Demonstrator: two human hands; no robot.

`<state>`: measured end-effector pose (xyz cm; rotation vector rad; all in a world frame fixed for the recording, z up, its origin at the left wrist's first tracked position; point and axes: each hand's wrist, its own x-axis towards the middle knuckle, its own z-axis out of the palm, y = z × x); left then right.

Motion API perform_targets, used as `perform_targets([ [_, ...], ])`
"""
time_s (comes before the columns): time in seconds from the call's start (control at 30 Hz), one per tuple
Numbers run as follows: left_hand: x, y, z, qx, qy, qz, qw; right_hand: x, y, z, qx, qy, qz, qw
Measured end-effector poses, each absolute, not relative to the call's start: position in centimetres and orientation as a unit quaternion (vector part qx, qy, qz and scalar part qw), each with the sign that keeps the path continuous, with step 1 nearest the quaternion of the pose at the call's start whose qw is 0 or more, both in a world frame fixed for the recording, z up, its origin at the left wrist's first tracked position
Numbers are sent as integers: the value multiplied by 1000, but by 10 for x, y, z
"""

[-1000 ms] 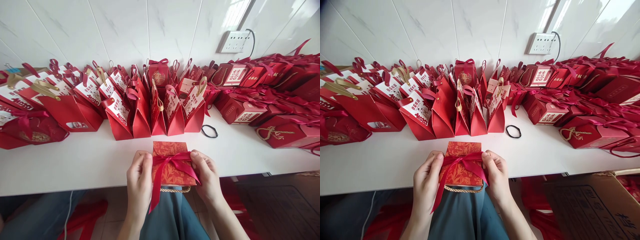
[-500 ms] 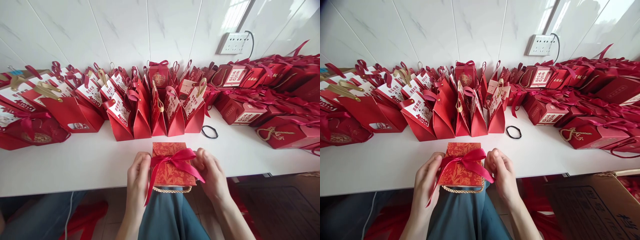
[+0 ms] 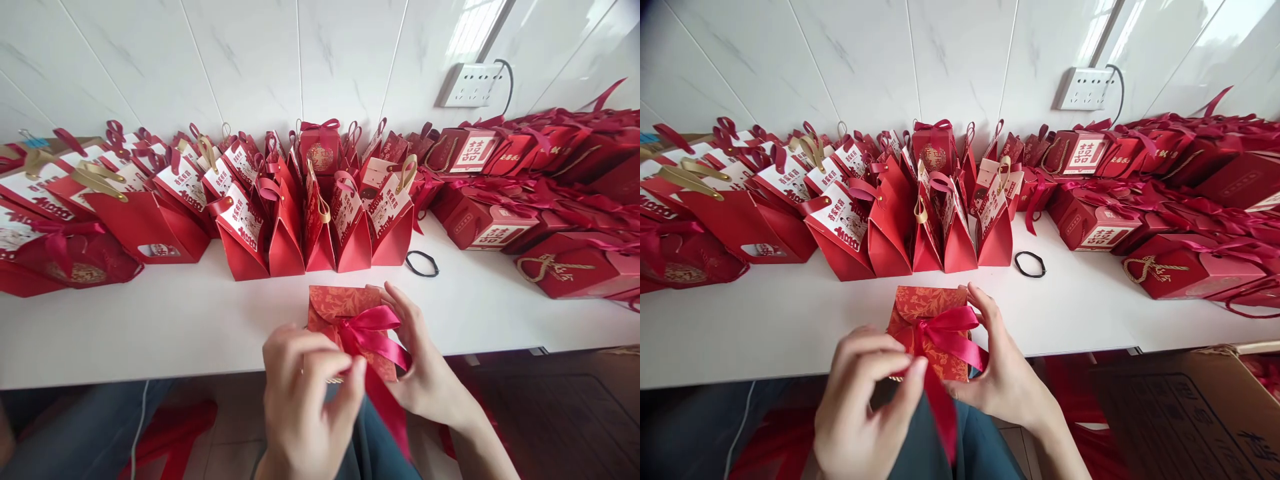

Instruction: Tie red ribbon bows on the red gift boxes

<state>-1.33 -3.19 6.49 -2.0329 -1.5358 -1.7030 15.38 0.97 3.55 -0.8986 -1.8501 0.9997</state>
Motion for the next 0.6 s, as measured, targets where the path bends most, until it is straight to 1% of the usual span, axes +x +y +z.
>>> perform_targets([
  [0.03,-9,-34,64,-681,-481,-547,72,153,9,35,-349,-741,380,430],
  [0.1,-4,-36,63,-704,-459,-532,99,153,8,35,-335,-750,339,460],
  [0.17,-3,-37,61,-716,-450,-525,93,155,8,35,-330,-756,300,479],
  [0.27,-12,-33,59,-693,-448,-561,64,165,8,38,-335,-763,254,492],
  [0.33,-21,-26,55,-655,-485,-578,47,177,5,40,-336,-773,222,490],
  [0.4,-30,-15,48,-640,-535,-550,32,196,-1,42,-347,-785,183,480],
  [0.5,-34,4,34,-677,-542,-498,5,239,-14,49,-434,-748,128,484],
  [0.6,-29,17,18,-726,-513,-458,5,296,-30,65,-569,-630,70,523],
])
